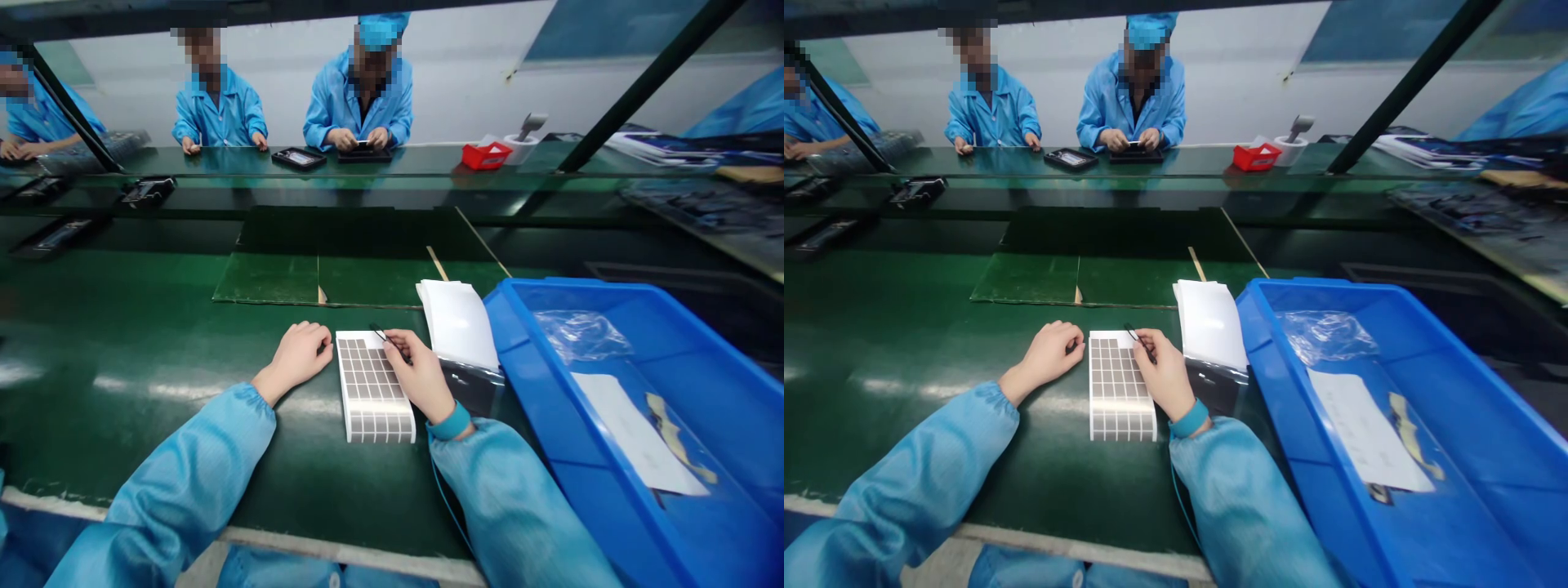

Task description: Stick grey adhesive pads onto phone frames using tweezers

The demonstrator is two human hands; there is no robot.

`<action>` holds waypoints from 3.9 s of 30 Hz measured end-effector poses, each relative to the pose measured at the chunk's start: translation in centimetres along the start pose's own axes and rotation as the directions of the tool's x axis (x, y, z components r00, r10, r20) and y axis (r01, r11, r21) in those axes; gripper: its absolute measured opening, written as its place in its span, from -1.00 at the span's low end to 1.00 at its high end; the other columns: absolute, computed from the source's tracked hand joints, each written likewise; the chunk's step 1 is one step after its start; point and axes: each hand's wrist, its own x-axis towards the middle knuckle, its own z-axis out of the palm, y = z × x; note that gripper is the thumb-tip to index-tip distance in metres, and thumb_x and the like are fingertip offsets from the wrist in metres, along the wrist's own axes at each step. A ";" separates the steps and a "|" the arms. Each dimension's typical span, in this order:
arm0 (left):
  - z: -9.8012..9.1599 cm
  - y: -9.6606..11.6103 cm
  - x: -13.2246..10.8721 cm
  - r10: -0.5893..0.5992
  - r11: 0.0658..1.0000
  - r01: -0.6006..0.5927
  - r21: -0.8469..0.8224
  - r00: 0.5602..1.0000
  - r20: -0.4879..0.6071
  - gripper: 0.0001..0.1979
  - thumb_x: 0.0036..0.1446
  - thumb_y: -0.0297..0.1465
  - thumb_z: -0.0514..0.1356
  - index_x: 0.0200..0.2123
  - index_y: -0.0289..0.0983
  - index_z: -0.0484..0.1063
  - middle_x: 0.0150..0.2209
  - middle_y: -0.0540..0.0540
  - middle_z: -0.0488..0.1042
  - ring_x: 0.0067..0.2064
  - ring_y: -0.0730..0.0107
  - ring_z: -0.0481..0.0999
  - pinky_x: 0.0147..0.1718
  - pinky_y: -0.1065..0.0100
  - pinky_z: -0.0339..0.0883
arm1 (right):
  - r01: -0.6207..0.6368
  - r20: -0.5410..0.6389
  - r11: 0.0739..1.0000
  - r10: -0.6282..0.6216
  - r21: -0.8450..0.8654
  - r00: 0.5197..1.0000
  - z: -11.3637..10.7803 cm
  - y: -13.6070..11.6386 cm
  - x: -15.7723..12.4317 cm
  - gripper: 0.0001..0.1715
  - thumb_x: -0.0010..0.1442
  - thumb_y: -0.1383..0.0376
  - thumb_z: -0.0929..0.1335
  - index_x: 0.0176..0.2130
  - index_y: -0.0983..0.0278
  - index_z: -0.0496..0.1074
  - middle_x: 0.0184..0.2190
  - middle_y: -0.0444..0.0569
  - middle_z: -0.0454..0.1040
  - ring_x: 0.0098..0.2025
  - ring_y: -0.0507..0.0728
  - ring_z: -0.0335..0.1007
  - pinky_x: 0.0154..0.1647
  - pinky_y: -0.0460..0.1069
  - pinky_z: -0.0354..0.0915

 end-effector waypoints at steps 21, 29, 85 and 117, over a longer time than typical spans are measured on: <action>0.3 -0.1 -0.1 0.007 1.000 -0.007 -0.008 1.000 -0.011 -0.90 0.21 -0.42 0.13 -0.37 -0.21 0.39 -0.36 -0.02 0.47 -0.28 0.32 0.38 -0.26 0.28 0.14 | 0.008 0.026 1.000 -0.008 -0.018 1.000 -0.1 0.3 0.0 -0.69 0.30 0.12 0.30 -0.05 0.23 0.43 -0.22 0.05 0.56 -0.17 0.23 0.52 -0.07 0.16 0.42; 0.2 -0.1 -0.1 0.017 1.000 -0.017 -0.005 1.000 -0.020 -0.90 0.21 -0.42 0.12 -0.37 -0.21 0.37 -0.37 -0.01 0.45 -0.29 0.33 0.37 -0.26 0.28 0.14 | -0.004 0.027 1.000 0.005 -0.015 1.000 -0.2 0.1 0.0 -0.68 0.29 0.11 0.30 -0.06 0.23 0.43 -0.21 0.07 0.56 -0.15 0.25 0.52 -0.05 0.16 0.40; 0.2 0.0 -0.1 0.011 1.000 -0.011 -0.001 1.000 -0.011 -0.89 0.22 -0.40 0.13 -0.37 -0.21 0.38 -0.37 -0.03 0.47 -0.27 0.29 0.37 -0.28 0.27 0.12 | 0.015 0.007 1.000 -0.015 -0.019 1.000 -0.3 -0.5 -0.1 -0.73 0.27 0.18 0.29 -0.11 0.26 0.43 -0.27 0.03 0.57 -0.22 0.21 0.51 -0.12 0.12 0.41; 0.4 -0.1 0.0 -0.004 1.000 0.004 -0.019 1.000 -0.011 -0.91 0.20 -0.42 0.13 -0.36 -0.20 0.40 -0.36 -0.02 0.46 -0.26 0.30 0.38 -0.26 0.27 0.13 | 0.022 0.017 0.999 -0.021 -0.038 1.000 -0.3 -0.4 -0.1 -0.72 0.28 0.18 0.29 -0.08 0.24 0.44 -0.25 0.04 0.58 -0.21 0.21 0.51 -0.11 0.13 0.42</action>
